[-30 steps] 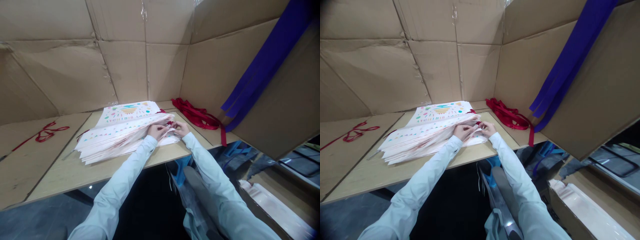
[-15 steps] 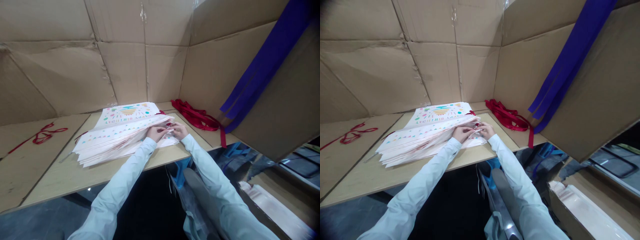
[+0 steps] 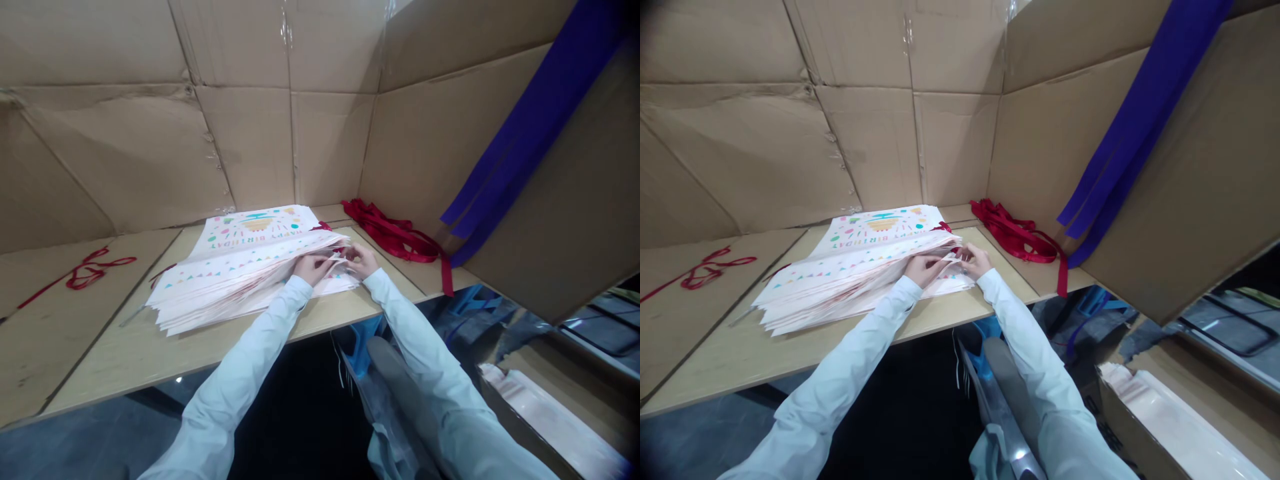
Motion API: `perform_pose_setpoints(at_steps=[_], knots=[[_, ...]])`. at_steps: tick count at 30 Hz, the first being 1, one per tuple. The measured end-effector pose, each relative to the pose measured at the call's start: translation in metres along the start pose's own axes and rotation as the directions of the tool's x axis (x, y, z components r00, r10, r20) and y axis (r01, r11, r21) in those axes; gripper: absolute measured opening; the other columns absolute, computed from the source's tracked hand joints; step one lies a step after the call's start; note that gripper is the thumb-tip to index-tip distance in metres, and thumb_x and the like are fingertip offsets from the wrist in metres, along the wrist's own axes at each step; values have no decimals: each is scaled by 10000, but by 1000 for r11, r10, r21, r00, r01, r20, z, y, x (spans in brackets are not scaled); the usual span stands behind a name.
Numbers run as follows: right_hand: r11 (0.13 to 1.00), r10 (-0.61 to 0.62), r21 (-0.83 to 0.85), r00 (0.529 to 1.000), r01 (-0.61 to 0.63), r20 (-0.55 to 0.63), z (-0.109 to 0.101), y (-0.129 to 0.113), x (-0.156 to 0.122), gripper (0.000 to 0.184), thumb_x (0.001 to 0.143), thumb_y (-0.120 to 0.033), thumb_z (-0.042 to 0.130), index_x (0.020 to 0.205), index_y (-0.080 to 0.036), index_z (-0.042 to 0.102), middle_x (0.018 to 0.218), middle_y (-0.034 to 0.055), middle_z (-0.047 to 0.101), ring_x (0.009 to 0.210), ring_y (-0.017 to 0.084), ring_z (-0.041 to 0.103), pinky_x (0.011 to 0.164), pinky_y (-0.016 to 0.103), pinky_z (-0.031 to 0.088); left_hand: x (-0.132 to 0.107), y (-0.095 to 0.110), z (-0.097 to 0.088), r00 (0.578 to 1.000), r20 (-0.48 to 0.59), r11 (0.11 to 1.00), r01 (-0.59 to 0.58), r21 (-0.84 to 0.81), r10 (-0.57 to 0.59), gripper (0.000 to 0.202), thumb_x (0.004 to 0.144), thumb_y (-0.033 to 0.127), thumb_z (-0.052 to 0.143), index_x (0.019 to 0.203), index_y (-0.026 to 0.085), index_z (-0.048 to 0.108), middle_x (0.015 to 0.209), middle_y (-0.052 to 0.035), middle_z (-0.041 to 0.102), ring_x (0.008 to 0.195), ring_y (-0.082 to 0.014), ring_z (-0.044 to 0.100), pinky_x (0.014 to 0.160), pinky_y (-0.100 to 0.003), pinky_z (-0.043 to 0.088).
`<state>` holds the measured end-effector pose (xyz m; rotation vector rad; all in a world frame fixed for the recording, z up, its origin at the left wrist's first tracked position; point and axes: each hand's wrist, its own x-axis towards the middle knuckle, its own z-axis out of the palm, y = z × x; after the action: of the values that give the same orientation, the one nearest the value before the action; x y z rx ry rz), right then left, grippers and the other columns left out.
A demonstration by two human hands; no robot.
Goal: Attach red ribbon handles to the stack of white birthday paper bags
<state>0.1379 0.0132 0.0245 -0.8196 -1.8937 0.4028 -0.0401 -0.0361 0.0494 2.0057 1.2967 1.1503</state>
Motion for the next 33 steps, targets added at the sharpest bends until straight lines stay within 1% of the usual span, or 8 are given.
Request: perform_pose_setpoints(at_steps=[3,7,10,15,18,21,28,33], knots=[[1000,-7,-14,1000,7,-9,-1,-1,0,190,654,-368,648,651,-179,628,645,24,595,559,127,500,539,259,423,0,1,0,1000,-9,999,-23,48,23,316,779,350,518,850,120,722,723,-39,698,686,-164,615,628,-221,451],[998,-65,-11,998,65,-19,-2,0,0,122,662,-310,639,661,-201,693,764,48,606,715,170,560,613,286,455,1,2,-1,998,-29,991,-56,119,59,322,797,304,473,708,116,718,621,-27,666,601,-133,565,593,-210,411],[998,-66,1,997,66,-26,-2,0,0,104,660,-285,642,686,-219,718,784,46,590,747,173,565,651,296,465,1,3,-2,997,-36,986,-55,158,62,360,806,316,457,641,110,702,554,-21,632,535,-113,514,552,-206,381],[995,-103,-6,994,103,-33,-1,2,0,114,672,-262,636,724,-218,728,788,47,589,749,167,567,654,287,468,0,6,-3,999,-15,983,-29,179,32,272,778,300,511,772,129,722,671,-25,682,627,-127,578,624,-202,425],[991,-131,-4,990,131,-47,0,5,-1,121,679,-275,638,728,-210,728,772,45,592,732,161,574,666,285,467,0,7,-2,1000,-12,985,-26,168,28,262,760,312,546,844,136,721,777,-43,703,708,-145,619,701,-215,453],[991,-136,-6,990,135,-48,0,8,-1,118,679,-279,640,719,-209,726,737,38,592,692,152,574,655,281,464,0,6,-1,1000,-7,989,-22,147,23,272,748,325,568,867,132,718,809,-53,704,735,-151,630,719,-219,459],[992,-123,-13,992,123,-3,-1,5,-1,110,663,-215,628,733,-188,708,722,33,609,633,135,550,570,249,442,0,4,0,999,-27,955,-32,294,42,232,753,280,548,751,131,727,654,-33,681,612,-127,580,643,-212,426],[998,-63,-10,998,63,-21,-1,4,-1,78,635,-233,659,671,-163,662,617,18,621,513,116,505,492,236,407,2,-3,2,995,-47,928,-67,367,91,260,767,264,503,698,122,710,599,-45,653,545,-130,539,586,-230,398]])
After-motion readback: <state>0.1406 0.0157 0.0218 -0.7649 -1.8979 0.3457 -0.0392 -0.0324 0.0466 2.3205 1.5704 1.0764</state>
